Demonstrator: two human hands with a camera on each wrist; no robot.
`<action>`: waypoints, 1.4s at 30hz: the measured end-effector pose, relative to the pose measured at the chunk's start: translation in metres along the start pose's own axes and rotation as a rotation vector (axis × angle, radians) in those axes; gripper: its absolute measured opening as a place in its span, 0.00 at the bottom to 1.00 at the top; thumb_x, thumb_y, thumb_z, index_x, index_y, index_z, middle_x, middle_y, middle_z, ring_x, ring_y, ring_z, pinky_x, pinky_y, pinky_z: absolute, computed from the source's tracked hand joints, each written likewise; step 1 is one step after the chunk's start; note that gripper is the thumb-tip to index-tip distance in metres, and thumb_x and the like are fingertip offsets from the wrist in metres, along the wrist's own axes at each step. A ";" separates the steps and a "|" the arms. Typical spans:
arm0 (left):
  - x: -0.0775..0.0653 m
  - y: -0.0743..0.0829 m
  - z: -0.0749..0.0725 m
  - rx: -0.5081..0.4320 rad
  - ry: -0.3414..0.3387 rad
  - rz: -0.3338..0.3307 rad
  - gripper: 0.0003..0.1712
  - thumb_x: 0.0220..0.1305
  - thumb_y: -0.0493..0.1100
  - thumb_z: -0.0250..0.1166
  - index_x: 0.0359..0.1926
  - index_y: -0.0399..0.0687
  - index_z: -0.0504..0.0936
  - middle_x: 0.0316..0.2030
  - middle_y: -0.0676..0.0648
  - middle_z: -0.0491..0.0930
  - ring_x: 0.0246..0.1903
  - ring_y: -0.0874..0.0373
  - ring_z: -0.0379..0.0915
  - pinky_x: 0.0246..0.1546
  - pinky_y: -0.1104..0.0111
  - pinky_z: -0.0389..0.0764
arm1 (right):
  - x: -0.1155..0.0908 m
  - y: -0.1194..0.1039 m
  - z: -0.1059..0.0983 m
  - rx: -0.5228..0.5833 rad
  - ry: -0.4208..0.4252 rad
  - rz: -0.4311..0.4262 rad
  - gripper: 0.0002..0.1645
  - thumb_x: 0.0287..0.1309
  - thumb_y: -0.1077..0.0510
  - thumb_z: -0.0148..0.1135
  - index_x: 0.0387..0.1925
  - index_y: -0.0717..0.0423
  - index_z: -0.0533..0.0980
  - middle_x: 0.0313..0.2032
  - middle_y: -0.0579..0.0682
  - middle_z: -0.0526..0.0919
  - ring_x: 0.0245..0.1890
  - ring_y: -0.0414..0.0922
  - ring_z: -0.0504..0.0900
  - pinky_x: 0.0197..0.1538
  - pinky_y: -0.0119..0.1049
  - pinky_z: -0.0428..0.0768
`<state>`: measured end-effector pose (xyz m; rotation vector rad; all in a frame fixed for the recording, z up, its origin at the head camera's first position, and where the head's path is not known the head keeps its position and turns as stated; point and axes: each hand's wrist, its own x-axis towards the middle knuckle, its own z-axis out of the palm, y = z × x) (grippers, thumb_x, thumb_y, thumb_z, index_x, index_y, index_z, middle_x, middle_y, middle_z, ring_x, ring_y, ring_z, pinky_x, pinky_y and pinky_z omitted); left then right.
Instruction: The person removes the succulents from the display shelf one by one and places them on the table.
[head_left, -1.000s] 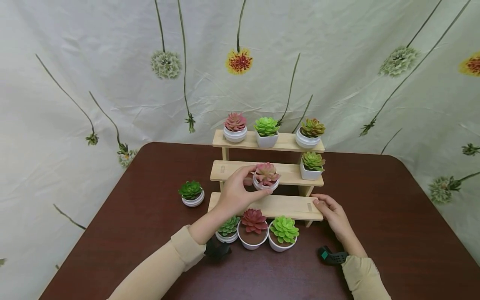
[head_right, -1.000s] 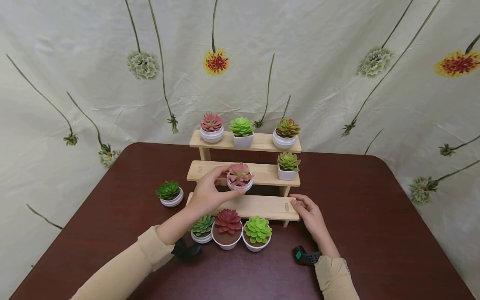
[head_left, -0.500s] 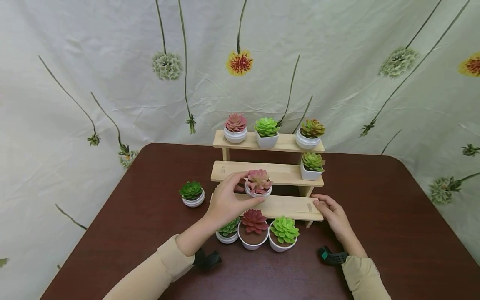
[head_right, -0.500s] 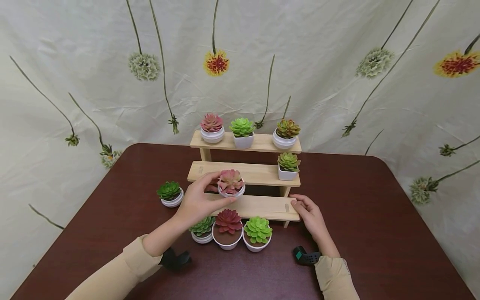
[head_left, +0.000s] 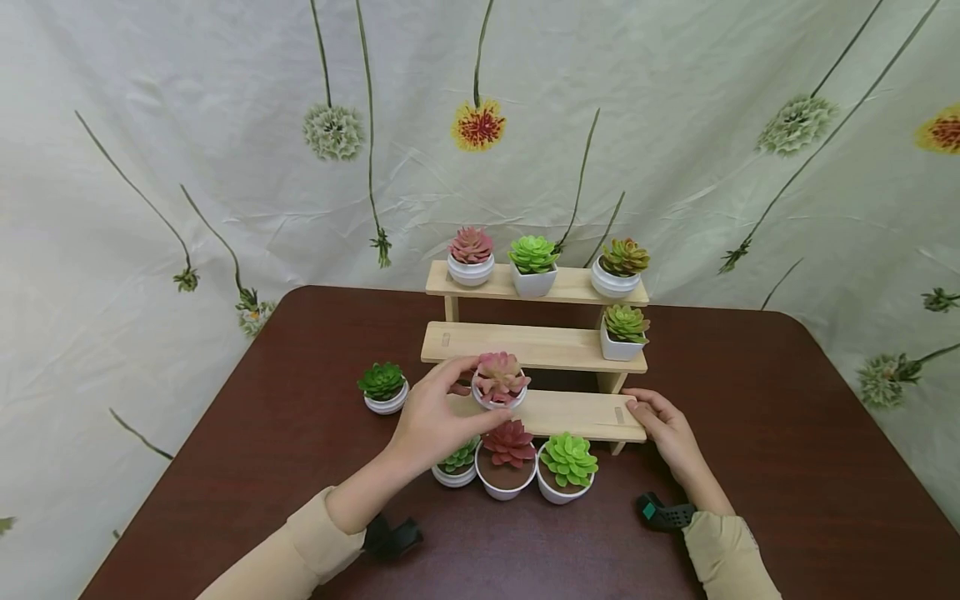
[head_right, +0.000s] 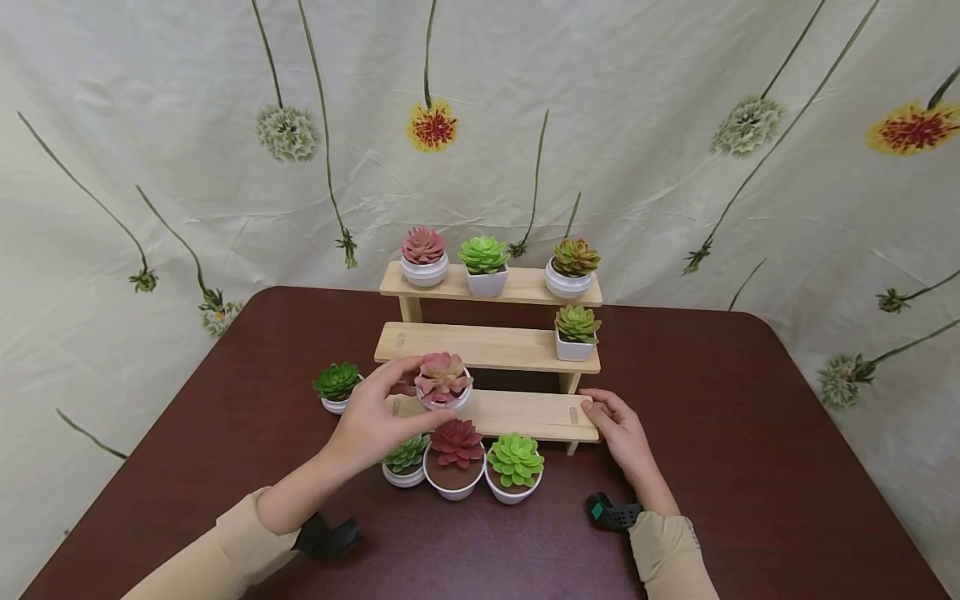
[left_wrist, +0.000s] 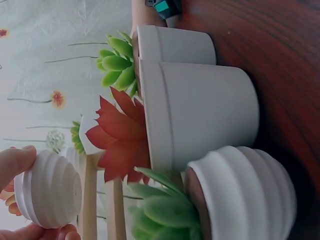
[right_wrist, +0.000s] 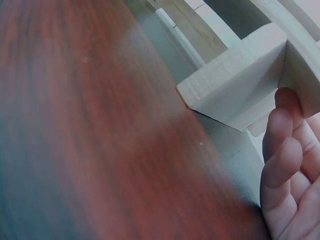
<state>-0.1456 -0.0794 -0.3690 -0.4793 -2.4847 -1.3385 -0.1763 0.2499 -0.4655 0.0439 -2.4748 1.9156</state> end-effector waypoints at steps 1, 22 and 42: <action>-0.002 -0.001 -0.001 -0.003 0.006 0.007 0.36 0.40 0.53 0.77 0.53 0.52 0.78 0.45 0.57 0.79 0.41 0.63 0.75 0.42 0.66 0.78 | 0.000 0.000 0.000 0.001 -0.002 0.000 0.23 0.66 0.52 0.54 0.55 0.65 0.71 0.35 0.39 0.78 0.30 0.36 0.76 0.31 0.28 0.73; -0.030 -0.027 -0.027 -0.023 0.083 -0.046 0.35 0.40 0.52 0.79 0.52 0.53 0.78 0.41 0.56 0.79 0.34 0.61 0.76 0.37 0.57 0.79 | 0.001 0.001 0.000 -0.011 -0.004 -0.004 0.24 0.66 0.51 0.54 0.55 0.65 0.72 0.36 0.37 0.79 0.32 0.36 0.76 0.33 0.29 0.74; -0.052 -0.054 -0.051 0.073 0.197 -0.203 0.36 0.40 0.49 0.79 0.54 0.49 0.78 0.41 0.54 0.79 0.34 0.61 0.76 0.38 0.71 0.74 | -0.001 -0.001 0.000 -0.028 -0.008 0.006 0.24 0.66 0.51 0.54 0.56 0.64 0.71 0.38 0.40 0.79 0.34 0.36 0.77 0.35 0.29 0.74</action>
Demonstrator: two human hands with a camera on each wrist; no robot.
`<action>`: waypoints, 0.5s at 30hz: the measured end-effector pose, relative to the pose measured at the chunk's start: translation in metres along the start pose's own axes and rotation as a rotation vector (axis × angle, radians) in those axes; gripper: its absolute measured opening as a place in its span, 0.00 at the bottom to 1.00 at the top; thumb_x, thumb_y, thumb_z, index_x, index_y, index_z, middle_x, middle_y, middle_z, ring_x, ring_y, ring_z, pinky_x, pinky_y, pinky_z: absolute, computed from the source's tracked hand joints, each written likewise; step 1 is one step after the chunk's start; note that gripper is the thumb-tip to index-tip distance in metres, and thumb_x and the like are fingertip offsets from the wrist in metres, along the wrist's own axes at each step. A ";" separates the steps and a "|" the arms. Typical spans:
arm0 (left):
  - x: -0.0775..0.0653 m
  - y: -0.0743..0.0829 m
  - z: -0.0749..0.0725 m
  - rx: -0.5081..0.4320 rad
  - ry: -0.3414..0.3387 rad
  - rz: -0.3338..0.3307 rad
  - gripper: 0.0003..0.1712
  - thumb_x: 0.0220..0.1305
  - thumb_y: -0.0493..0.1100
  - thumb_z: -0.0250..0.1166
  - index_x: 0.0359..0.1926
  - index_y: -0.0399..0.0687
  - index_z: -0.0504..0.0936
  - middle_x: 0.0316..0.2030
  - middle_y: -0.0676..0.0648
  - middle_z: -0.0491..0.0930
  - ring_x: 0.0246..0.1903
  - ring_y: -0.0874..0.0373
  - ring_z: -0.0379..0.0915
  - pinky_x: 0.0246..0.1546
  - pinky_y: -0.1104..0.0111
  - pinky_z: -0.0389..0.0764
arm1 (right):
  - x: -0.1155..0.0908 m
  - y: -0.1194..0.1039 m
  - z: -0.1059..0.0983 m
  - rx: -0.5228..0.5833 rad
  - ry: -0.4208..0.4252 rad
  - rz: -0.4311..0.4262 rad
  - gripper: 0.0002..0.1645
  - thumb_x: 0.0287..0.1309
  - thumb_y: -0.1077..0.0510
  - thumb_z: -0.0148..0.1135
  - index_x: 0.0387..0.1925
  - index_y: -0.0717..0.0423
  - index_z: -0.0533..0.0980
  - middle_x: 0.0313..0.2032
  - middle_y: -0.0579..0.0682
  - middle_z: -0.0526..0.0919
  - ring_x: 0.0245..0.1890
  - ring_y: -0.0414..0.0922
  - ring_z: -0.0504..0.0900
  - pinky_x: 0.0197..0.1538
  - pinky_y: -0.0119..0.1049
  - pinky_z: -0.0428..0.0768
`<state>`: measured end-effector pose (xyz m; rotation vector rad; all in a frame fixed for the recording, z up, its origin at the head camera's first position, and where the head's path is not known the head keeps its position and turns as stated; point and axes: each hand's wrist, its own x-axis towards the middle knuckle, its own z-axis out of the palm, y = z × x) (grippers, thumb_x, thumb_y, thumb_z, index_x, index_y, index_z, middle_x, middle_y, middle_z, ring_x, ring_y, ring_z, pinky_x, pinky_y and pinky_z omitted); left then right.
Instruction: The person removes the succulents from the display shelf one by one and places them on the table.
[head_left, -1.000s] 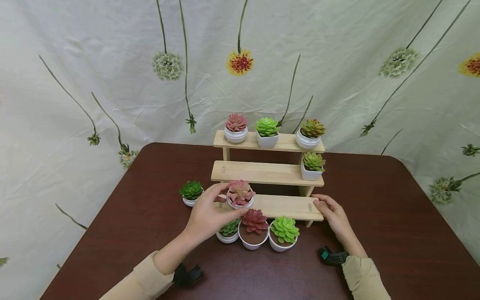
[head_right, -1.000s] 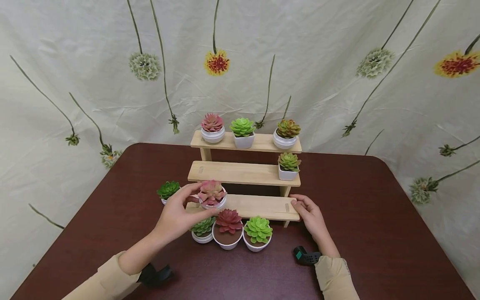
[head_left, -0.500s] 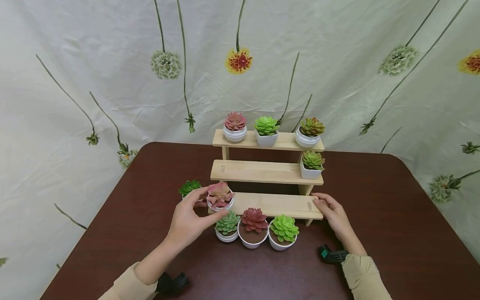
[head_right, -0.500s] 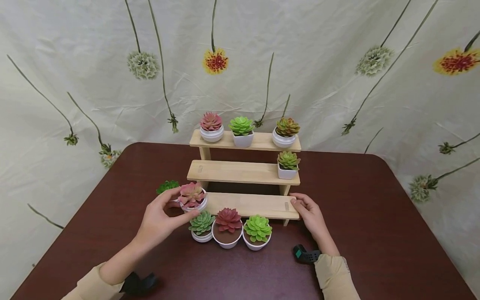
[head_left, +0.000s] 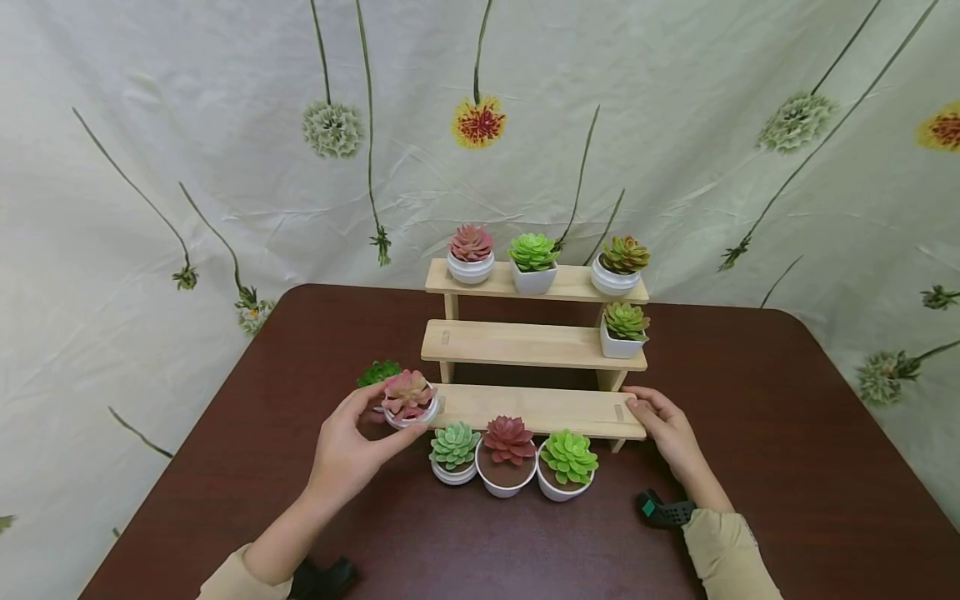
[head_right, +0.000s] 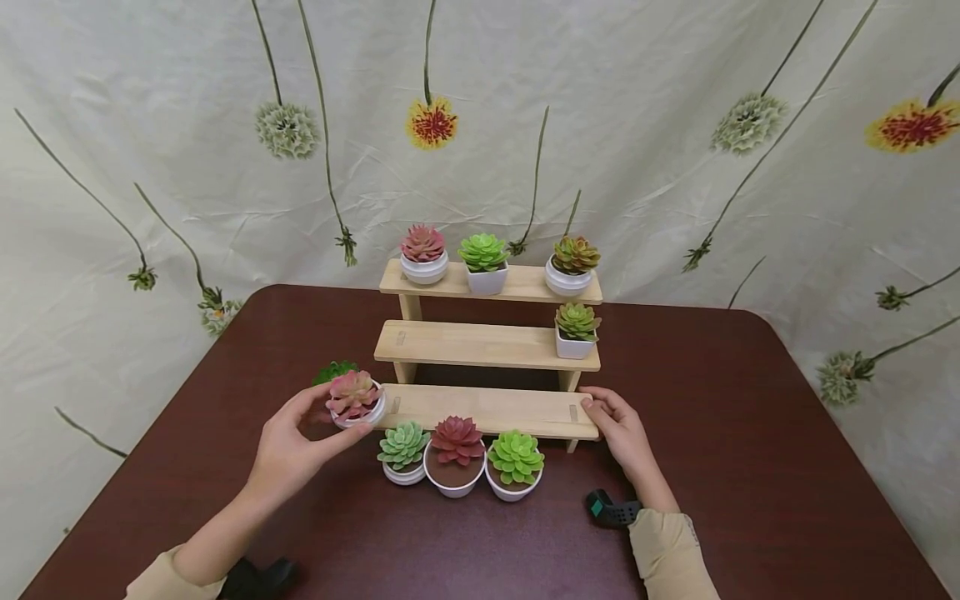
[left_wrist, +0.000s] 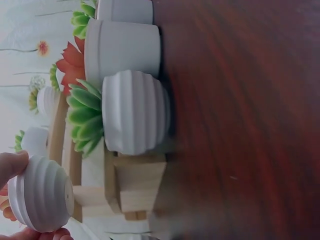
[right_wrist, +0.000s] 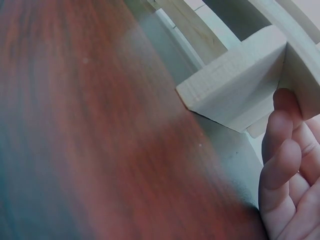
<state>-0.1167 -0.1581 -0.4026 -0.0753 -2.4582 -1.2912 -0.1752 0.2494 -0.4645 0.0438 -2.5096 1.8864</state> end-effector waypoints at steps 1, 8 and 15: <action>-0.001 -0.002 -0.001 0.011 0.004 -0.008 0.36 0.40 0.49 0.79 0.54 0.49 0.78 0.41 0.54 0.79 0.34 0.61 0.76 0.38 0.71 0.74 | 0.000 0.000 0.000 0.000 -0.001 -0.003 0.24 0.66 0.51 0.54 0.56 0.65 0.71 0.37 0.40 0.79 0.34 0.36 0.77 0.35 0.29 0.74; -0.007 -0.014 -0.003 0.052 0.022 -0.062 0.36 0.41 0.51 0.78 0.53 0.46 0.78 0.40 0.52 0.79 0.33 0.61 0.77 0.38 0.68 0.73 | 0.000 0.000 0.000 -0.010 0.004 -0.010 0.24 0.66 0.52 0.54 0.56 0.64 0.72 0.36 0.39 0.79 0.33 0.36 0.77 0.34 0.29 0.74; -0.011 -0.027 -0.005 0.053 0.012 -0.116 0.36 0.41 0.53 0.78 0.52 0.47 0.78 0.41 0.52 0.81 0.34 0.61 0.78 0.38 0.73 0.72 | -0.001 -0.001 0.000 -0.014 0.007 -0.004 0.24 0.66 0.51 0.54 0.56 0.64 0.71 0.36 0.38 0.79 0.33 0.36 0.76 0.34 0.29 0.73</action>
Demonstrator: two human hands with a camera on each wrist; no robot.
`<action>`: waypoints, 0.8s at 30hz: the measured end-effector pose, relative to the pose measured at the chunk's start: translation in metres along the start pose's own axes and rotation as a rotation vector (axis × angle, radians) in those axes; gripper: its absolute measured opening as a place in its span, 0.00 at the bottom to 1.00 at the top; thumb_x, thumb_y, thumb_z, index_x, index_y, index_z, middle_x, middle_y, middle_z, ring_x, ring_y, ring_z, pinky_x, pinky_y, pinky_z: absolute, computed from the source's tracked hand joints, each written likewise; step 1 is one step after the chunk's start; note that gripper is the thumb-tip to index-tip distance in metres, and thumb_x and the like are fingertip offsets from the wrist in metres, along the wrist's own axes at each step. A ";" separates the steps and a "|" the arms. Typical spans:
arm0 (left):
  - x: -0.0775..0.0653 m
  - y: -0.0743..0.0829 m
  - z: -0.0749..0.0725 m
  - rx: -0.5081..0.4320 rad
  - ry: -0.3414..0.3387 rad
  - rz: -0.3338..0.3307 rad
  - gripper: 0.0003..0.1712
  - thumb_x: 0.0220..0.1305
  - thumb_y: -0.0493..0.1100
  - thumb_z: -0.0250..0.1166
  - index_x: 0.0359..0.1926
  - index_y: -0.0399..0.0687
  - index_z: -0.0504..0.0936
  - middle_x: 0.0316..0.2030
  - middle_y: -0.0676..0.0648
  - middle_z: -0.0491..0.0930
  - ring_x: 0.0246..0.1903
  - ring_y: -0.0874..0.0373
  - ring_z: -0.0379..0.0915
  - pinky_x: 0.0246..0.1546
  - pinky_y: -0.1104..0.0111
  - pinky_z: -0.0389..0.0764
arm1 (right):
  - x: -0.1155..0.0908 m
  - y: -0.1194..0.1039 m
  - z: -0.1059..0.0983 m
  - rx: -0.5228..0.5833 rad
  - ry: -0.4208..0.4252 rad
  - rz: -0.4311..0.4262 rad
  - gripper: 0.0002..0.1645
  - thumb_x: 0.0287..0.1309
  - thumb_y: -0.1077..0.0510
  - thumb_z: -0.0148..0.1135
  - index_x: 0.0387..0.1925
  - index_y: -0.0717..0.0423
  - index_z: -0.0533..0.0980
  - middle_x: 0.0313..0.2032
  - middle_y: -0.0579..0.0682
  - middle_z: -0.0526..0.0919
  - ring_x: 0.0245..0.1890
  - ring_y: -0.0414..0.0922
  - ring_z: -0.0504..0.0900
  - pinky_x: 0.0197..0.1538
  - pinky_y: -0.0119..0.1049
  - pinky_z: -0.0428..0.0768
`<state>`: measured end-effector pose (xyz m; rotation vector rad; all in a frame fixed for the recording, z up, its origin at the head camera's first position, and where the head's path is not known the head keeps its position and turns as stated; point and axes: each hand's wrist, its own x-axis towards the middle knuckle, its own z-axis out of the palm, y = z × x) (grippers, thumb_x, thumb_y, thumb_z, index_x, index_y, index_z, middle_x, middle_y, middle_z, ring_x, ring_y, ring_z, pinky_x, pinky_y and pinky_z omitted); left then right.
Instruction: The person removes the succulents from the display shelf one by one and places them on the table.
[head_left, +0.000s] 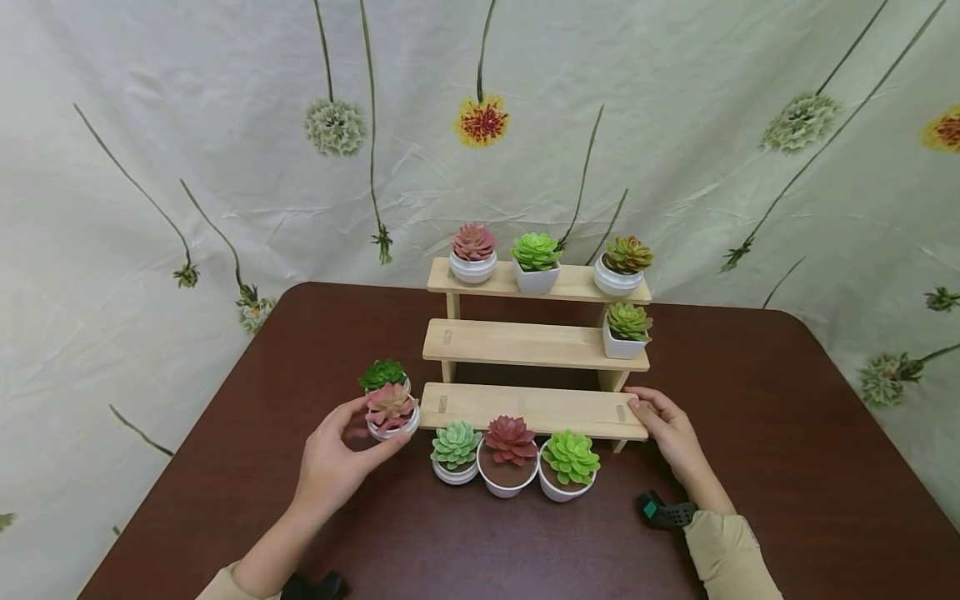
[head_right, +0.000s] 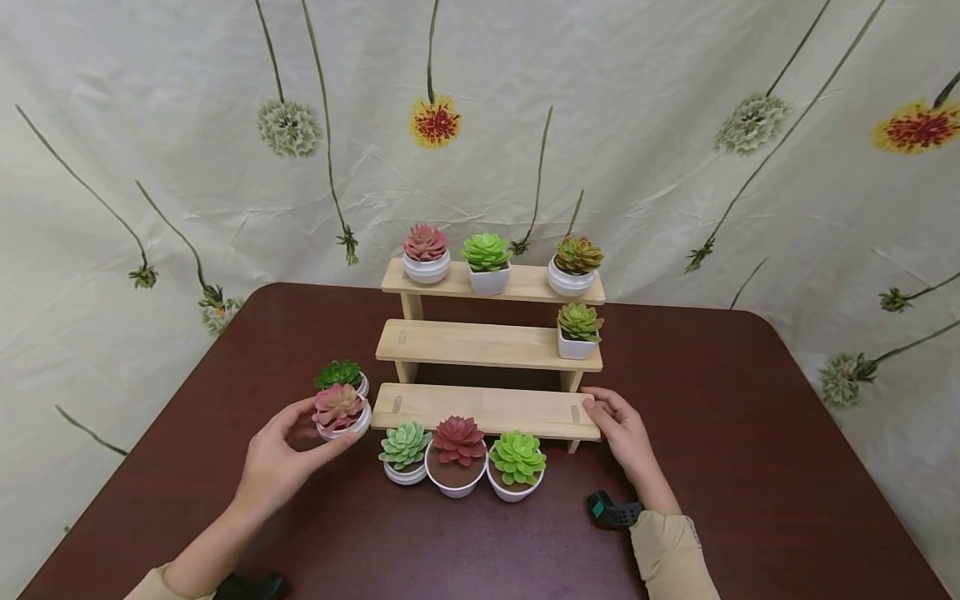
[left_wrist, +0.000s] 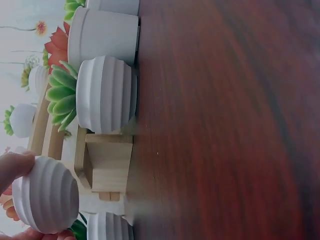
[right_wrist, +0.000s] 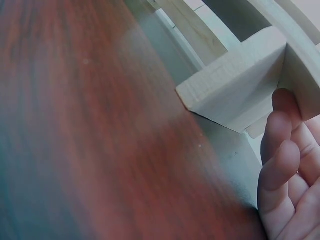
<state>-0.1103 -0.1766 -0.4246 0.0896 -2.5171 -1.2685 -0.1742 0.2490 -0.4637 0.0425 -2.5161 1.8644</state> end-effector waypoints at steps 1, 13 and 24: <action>0.000 -0.001 0.000 0.003 -0.003 -0.008 0.35 0.41 0.53 0.78 0.52 0.47 0.78 0.40 0.52 0.81 0.34 0.61 0.78 0.38 0.73 0.72 | 0.000 0.000 0.000 0.001 0.000 0.000 0.24 0.66 0.51 0.54 0.56 0.64 0.71 0.36 0.38 0.79 0.33 0.36 0.76 0.34 0.29 0.73; 0.000 -0.012 -0.003 0.023 -0.052 -0.088 0.33 0.43 0.55 0.77 0.49 0.44 0.79 0.37 0.48 0.83 0.35 0.57 0.79 0.38 0.72 0.75 | -0.001 0.000 0.000 0.021 -0.003 -0.004 0.24 0.66 0.51 0.54 0.56 0.65 0.71 0.36 0.37 0.79 0.33 0.36 0.76 0.34 0.28 0.73; -0.002 -0.026 0.003 0.004 -0.045 -0.087 0.33 0.42 0.52 0.78 0.49 0.45 0.79 0.38 0.48 0.82 0.36 0.58 0.79 0.38 0.77 0.74 | -0.001 0.000 0.000 0.024 0.000 -0.013 0.24 0.66 0.52 0.54 0.56 0.65 0.71 0.36 0.38 0.79 0.32 0.36 0.76 0.33 0.28 0.72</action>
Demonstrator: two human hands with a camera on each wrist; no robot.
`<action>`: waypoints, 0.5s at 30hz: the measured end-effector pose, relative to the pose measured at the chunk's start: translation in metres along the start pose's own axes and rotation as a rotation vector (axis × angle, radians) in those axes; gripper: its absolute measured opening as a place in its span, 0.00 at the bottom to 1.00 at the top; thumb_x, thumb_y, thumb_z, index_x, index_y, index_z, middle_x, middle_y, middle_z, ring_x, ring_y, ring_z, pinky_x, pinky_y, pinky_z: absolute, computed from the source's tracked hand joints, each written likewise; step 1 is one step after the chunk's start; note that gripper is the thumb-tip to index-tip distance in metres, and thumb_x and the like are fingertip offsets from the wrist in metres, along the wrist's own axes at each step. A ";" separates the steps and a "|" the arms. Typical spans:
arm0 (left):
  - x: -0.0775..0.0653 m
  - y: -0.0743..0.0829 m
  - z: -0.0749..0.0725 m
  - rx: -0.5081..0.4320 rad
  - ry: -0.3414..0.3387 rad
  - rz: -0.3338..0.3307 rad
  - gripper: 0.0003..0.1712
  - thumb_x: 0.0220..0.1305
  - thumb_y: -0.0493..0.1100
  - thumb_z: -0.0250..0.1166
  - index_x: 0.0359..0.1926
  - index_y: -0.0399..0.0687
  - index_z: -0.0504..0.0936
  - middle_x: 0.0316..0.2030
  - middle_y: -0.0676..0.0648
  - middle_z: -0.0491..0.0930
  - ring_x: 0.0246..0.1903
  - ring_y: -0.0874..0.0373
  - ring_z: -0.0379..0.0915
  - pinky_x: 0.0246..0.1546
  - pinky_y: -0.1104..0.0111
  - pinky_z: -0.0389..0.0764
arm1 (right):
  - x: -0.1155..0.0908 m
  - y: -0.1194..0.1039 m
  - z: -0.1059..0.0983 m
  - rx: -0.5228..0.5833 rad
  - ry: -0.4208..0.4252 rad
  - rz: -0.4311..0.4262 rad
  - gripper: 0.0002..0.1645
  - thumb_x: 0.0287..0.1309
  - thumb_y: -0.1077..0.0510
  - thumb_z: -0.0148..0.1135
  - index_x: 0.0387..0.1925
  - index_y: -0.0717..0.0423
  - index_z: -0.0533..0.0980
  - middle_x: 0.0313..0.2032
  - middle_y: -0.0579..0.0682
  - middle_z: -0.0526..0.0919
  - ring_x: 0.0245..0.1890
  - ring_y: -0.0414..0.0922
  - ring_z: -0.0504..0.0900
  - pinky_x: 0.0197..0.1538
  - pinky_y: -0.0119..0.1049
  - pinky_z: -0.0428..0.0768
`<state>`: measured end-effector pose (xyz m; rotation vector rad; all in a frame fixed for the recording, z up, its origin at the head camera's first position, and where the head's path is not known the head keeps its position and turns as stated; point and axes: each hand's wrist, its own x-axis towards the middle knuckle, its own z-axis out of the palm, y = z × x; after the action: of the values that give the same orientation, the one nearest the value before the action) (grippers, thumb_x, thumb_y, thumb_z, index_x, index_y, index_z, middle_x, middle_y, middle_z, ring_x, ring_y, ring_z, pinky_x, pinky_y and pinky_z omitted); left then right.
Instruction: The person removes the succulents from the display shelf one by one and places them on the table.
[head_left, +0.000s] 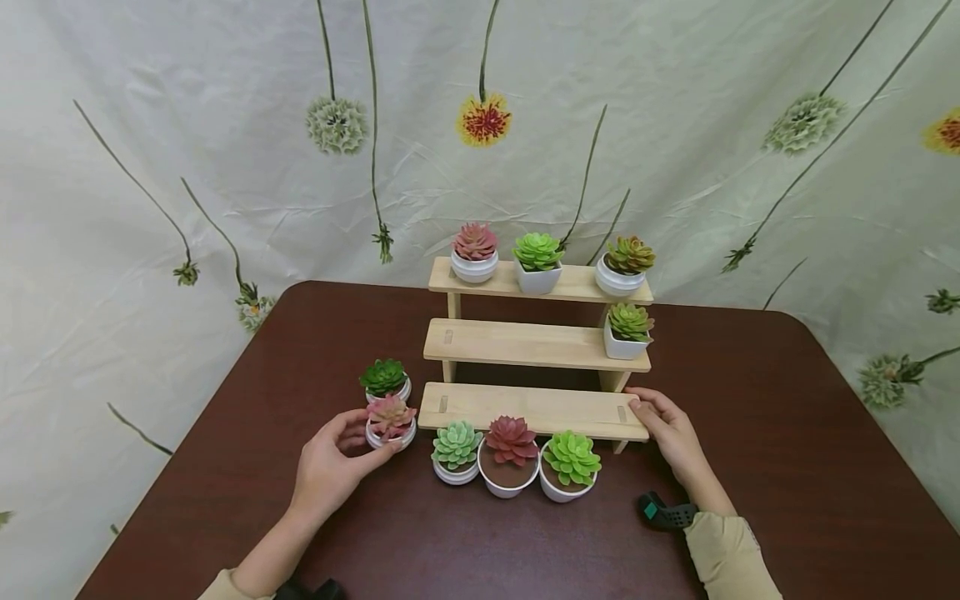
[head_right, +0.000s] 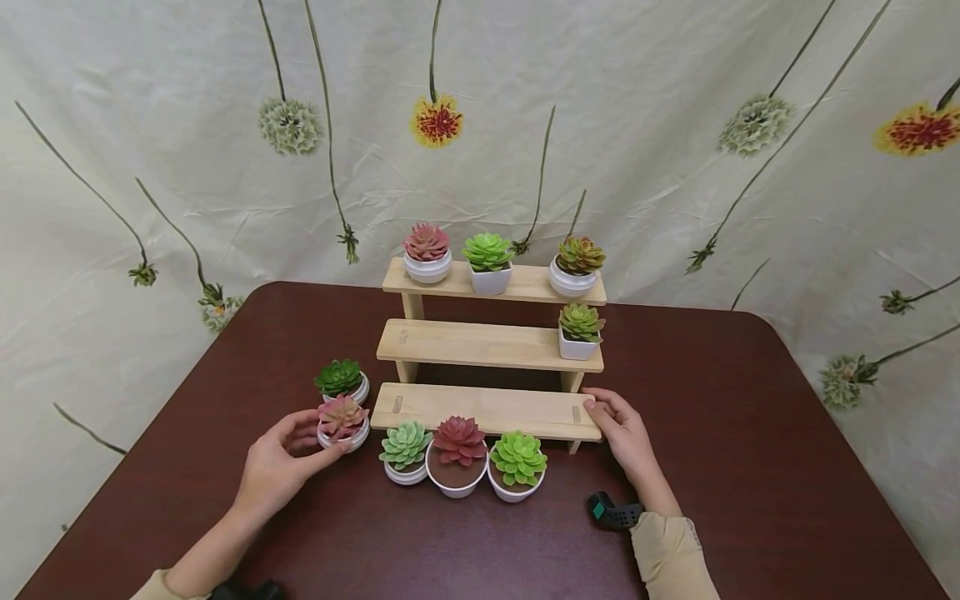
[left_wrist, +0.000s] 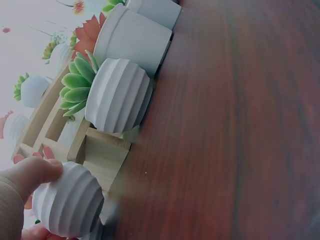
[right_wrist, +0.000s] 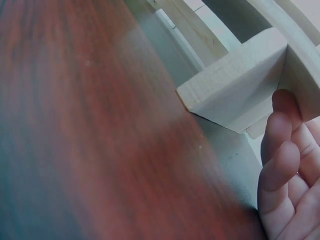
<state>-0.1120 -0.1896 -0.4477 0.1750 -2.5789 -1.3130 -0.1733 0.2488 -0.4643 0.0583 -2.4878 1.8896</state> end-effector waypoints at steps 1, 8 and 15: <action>0.000 -0.001 0.000 -0.004 -0.003 0.000 0.33 0.42 0.52 0.78 0.49 0.45 0.78 0.38 0.48 0.82 0.37 0.57 0.79 0.38 0.77 0.75 | 0.000 0.000 0.000 -0.002 -0.001 -0.003 0.24 0.66 0.52 0.54 0.56 0.65 0.71 0.36 0.37 0.79 0.33 0.35 0.76 0.33 0.28 0.73; 0.000 -0.002 0.002 -0.025 -0.064 -0.017 0.33 0.43 0.51 0.77 0.50 0.44 0.78 0.39 0.45 0.82 0.39 0.54 0.79 0.42 0.69 0.78 | 0.001 0.001 0.000 -0.001 -0.005 -0.003 0.24 0.67 0.52 0.53 0.57 0.66 0.70 0.37 0.36 0.79 0.34 0.35 0.76 0.35 0.28 0.74; 0.001 0.006 -0.006 -0.002 -0.087 0.025 0.39 0.42 0.55 0.77 0.54 0.44 0.75 0.43 0.45 0.80 0.43 0.53 0.77 0.46 0.61 0.76 | 0.001 0.000 0.000 -0.001 -0.004 0.007 0.24 0.67 0.52 0.53 0.56 0.66 0.71 0.36 0.37 0.79 0.34 0.35 0.76 0.35 0.28 0.74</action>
<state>-0.1110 -0.1909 -0.4397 0.0861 -2.6424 -1.3426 -0.1741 0.2491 -0.4643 0.0528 -2.4946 1.8927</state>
